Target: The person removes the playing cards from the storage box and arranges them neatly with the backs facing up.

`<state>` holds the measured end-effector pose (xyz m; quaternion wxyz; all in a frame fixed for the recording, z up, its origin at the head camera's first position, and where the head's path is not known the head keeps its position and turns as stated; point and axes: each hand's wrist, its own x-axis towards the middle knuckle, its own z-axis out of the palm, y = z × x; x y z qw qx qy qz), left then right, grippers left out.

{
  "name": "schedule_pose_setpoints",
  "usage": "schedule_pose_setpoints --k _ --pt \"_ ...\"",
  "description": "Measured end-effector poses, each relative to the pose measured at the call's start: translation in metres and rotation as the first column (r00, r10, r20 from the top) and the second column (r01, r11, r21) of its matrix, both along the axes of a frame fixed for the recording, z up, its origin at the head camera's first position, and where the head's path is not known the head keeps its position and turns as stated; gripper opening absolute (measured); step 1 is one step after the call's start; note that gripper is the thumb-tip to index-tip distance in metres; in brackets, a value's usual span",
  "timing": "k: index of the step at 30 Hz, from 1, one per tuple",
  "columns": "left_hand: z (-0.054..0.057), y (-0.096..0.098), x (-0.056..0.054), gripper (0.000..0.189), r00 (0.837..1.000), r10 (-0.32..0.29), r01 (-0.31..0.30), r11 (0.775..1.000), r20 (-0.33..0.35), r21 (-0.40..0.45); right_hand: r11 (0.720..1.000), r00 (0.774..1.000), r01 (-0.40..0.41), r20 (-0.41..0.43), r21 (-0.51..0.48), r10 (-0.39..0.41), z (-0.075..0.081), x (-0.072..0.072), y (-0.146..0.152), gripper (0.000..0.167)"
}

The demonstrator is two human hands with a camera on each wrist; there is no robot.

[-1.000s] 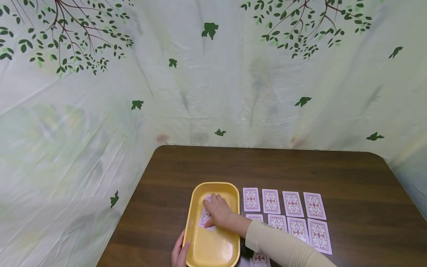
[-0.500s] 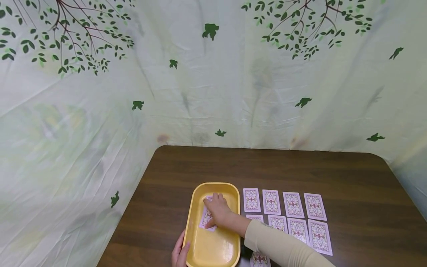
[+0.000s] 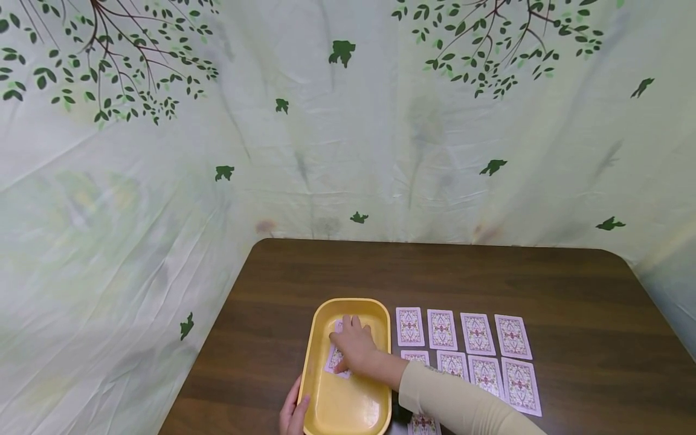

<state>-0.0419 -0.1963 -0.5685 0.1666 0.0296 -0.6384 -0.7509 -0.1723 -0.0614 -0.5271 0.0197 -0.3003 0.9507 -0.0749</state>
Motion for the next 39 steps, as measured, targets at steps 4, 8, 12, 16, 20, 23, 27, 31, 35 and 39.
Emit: schedule_pose_setpoints --k 4,8,12,16,20,23,27,31,35,39 --pt "0.0 0.0 -0.001 0.041 1.0 0.006 -0.006 1.0 -0.013 0.003 1.0 1.0 -0.004 -0.013 -0.002 0.004 0.002 0.002 -0.001 0.054" --pt "0.0 0.001 -0.002 0.043 1.0 0.013 -0.013 1.0 -0.026 -0.001 0.999 1.0 -0.02 -0.018 -0.034 0.019 0.004 0.004 -0.001 0.05" --pt "0.0 0.0 -0.001 0.044 1.0 0.008 -0.008 1.0 -0.028 -0.001 0.998 0.999 -0.044 -0.013 -0.051 0.043 0.006 0.005 0.0 0.049" --pt "-0.001 0.0 -0.001 0.044 1.0 -0.008 0.009 1.0 -0.022 0.014 0.996 0.998 -0.069 -0.007 -0.061 0.069 0.008 0.005 0.003 0.056" --pt "-0.001 0.001 -0.001 0.044 1.0 -0.013 0.013 0.999 -0.01 0.03 0.993 0.996 -0.084 0.029 -0.079 0.087 0.006 0.005 0.006 0.07" --pt "0.0 0.0 -0.001 0.042 1.0 -0.007 0.007 1.0 -0.01 0.015 0.99 0.993 -0.099 0.05 -0.104 0.105 0.004 0.005 0.007 0.078" --pt "0.0 0.001 -0.002 0.038 1.0 -0.011 0.011 1.0 -0.023 -0.009 0.985 0.991 -0.125 0.038 -0.117 0.131 0.003 0.004 0.009 0.079" --pt "0.0 0.002 -0.002 0.041 0.999 -0.023 0.023 1.0 -0.031 0.008 0.981 0.988 -0.149 0.024 -0.126 0.153 0.001 0.003 0.011 0.071" --pt "0.0 0.001 -0.003 0.046 0.998 -0.036 0.038 0.999 -0.055 0.026 0.971 0.984 -0.171 0.016 -0.165 0.176 0.001 0.003 0.012 0.066" --pt "-0.001 0.0 -0.002 0.049 0.996 -0.034 0.035 0.999 -0.077 0.015 0.955 0.98 -0.192 0.0 -0.225 0.197 0.007 0.002 0.014 0.067"
